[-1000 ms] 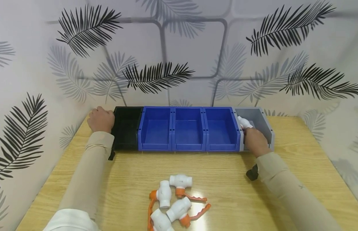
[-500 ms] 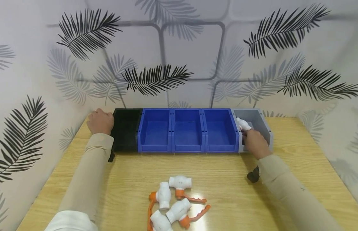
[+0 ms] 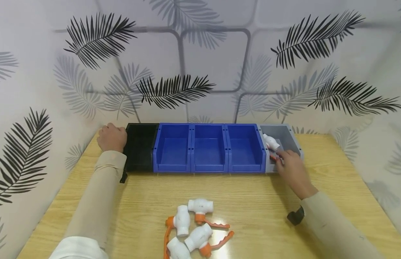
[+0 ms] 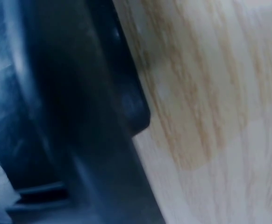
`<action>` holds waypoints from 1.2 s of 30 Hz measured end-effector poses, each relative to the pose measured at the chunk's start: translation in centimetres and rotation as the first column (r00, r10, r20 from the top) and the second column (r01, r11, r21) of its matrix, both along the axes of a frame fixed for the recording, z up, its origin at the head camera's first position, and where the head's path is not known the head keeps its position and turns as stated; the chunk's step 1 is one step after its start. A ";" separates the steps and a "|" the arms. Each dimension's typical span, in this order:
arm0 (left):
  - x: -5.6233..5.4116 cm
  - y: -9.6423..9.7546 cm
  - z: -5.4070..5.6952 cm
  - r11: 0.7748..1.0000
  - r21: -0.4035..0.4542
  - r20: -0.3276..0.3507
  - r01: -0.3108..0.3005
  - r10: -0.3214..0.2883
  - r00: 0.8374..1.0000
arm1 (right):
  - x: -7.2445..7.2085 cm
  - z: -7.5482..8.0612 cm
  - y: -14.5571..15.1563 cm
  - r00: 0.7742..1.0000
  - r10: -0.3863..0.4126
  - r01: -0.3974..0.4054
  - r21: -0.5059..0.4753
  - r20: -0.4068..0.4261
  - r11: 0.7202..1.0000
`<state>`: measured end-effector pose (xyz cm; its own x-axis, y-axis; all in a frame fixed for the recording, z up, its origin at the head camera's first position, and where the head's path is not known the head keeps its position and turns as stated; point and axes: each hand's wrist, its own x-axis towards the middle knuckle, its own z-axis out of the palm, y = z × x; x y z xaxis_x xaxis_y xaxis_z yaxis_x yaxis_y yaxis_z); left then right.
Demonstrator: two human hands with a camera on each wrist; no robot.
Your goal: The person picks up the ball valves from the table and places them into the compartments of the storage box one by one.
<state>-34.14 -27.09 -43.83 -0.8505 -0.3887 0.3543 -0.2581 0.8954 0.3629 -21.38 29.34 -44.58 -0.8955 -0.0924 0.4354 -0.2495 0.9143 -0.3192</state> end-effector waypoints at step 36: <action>0.3 0.3 0.6 1.000 0.013 0.070 -0.002 0.001 0.998 | 13.0 0.1 -9.9 0.668 0.743 -0.742 0.110 0.034 0.662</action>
<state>-33.80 -26.83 -43.25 -0.8725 -0.3944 0.2884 -0.2849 0.8902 0.3554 -8.39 19.46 -44.50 -0.5041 -0.7695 0.3922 -0.8637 0.4510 -0.2252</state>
